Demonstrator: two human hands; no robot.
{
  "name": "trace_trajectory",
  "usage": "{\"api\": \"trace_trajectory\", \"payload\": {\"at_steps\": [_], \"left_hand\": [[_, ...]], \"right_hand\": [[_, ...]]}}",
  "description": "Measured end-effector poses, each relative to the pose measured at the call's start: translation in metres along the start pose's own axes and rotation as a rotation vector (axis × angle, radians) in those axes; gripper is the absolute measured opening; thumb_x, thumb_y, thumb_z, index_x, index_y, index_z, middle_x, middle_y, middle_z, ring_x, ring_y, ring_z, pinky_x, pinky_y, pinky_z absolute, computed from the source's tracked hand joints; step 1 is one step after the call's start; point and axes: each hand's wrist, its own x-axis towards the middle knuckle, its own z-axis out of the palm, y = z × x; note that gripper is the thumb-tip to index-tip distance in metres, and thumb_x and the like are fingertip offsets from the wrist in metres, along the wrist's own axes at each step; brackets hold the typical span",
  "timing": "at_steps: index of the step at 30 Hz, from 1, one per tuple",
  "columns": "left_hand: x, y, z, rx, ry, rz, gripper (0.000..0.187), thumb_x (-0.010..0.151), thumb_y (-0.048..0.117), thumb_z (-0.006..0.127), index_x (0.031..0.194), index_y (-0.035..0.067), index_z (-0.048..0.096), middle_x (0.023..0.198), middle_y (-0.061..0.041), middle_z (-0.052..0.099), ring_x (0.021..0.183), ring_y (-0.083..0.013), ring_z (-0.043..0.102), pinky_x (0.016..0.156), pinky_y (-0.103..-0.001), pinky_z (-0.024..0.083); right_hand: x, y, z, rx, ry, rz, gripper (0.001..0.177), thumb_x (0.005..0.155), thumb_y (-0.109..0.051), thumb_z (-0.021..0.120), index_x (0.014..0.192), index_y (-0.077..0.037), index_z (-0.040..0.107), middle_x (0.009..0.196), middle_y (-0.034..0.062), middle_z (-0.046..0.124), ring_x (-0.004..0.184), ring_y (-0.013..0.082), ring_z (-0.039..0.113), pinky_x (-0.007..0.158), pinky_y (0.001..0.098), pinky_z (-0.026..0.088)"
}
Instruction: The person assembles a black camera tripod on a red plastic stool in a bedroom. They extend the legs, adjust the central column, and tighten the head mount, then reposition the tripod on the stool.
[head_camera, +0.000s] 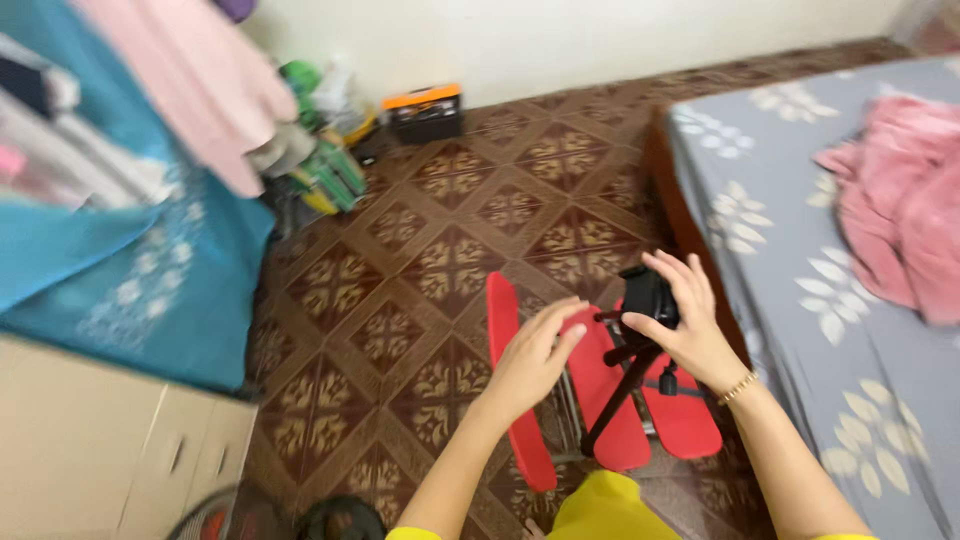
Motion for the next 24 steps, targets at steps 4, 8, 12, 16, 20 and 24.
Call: {"api": "trace_trajectory", "payload": {"at_steps": [4, 8, 12, 16, 20, 24], "left_hand": [[0.056, -0.012, 0.017, -0.048, 0.006, 0.231, 0.041, 0.108, 0.032, 0.05, 0.139, 0.006, 0.058, 0.149, -0.016, 0.058, 0.139, -0.0318, 0.054, 0.114, -0.039, 0.042], [0.105, -0.019, 0.04, -0.147, -0.013, 0.339, 0.04, 0.109, 0.032, 0.05, 0.137, 0.006, 0.062, 0.146, -0.017, 0.06, 0.136, -0.0314, 0.057, 0.112, -0.038, 0.044], [0.123, -0.026, 0.049, -0.334, -0.232, 0.072, 0.04, 0.103, 0.034, 0.055, 0.131, 0.008, 0.065, 0.119, -0.013, 0.075, 0.11, -0.0237, 0.073, 0.094, -0.034, 0.054], [0.138, -0.034, 0.058, -0.343, -0.313, 0.133, 0.036, 0.103, 0.033, 0.055, 0.123, 0.008, 0.071, 0.112, -0.01, 0.078, 0.104, -0.0188, 0.074, 0.091, -0.031, 0.055], [0.145, -0.048, 0.069, -0.512, -0.391, 0.269, 0.033, 0.106, 0.03, 0.055, 0.12, 0.006, 0.073, 0.12, -0.011, 0.075, 0.114, -0.0216, 0.071, 0.1, -0.033, 0.053], [0.153, -0.049, 0.071, -0.565, -0.48, 0.367, 0.031, 0.109, 0.029, 0.054, 0.121, 0.006, 0.072, 0.13, -0.014, 0.07, 0.128, -0.0254, 0.064, 0.11, -0.035, 0.047]], "right_hand": [[-0.001, 0.001, 0.002, 0.054, 0.028, 0.04, 0.098, 0.075, -0.044, 0.081, 0.155, -0.009, 0.037, 0.161, 0.0212, 0.032, 0.157, 0.0423, 0.014, 0.123, 0.0509, 0.018], [0.004, -0.002, 0.011, 0.077, 0.045, 0.065, 0.104, 0.078, -0.046, 0.082, 0.158, -0.005, 0.03, 0.164, 0.0259, 0.026, 0.158, 0.0412, 0.015, 0.125, 0.0494, 0.018], [-0.003, -0.013, 0.023, 0.064, 0.1, 0.115, 0.119, 0.074, -0.049, 0.086, 0.158, 0.001, 0.017, 0.157, 0.0276, 0.025, 0.15, 0.0397, 0.024, 0.122, 0.0467, 0.025], [-0.006, -0.02, 0.016, -0.012, 0.167, 0.206, 0.121, 0.072, -0.046, 0.089, 0.157, 0.003, 0.018, 0.152, 0.0261, 0.028, 0.144, 0.0376, 0.032, 0.119, 0.0455, 0.03], [-0.012, -0.029, 0.021, 0.029, 0.25, 0.344, 0.116, 0.07, -0.041, 0.089, 0.155, 0.001, 0.022, 0.149, 0.0232, 0.034, 0.138, 0.0327, 0.042, 0.115, 0.0424, 0.037], [-0.022, -0.045, 0.03, 0.04, 0.392, 0.496, 0.101, 0.07, -0.033, 0.087, 0.148, -0.002, 0.032, 0.14, 0.0194, 0.047, 0.13, 0.0283, 0.052, 0.107, 0.0398, 0.045]]}}
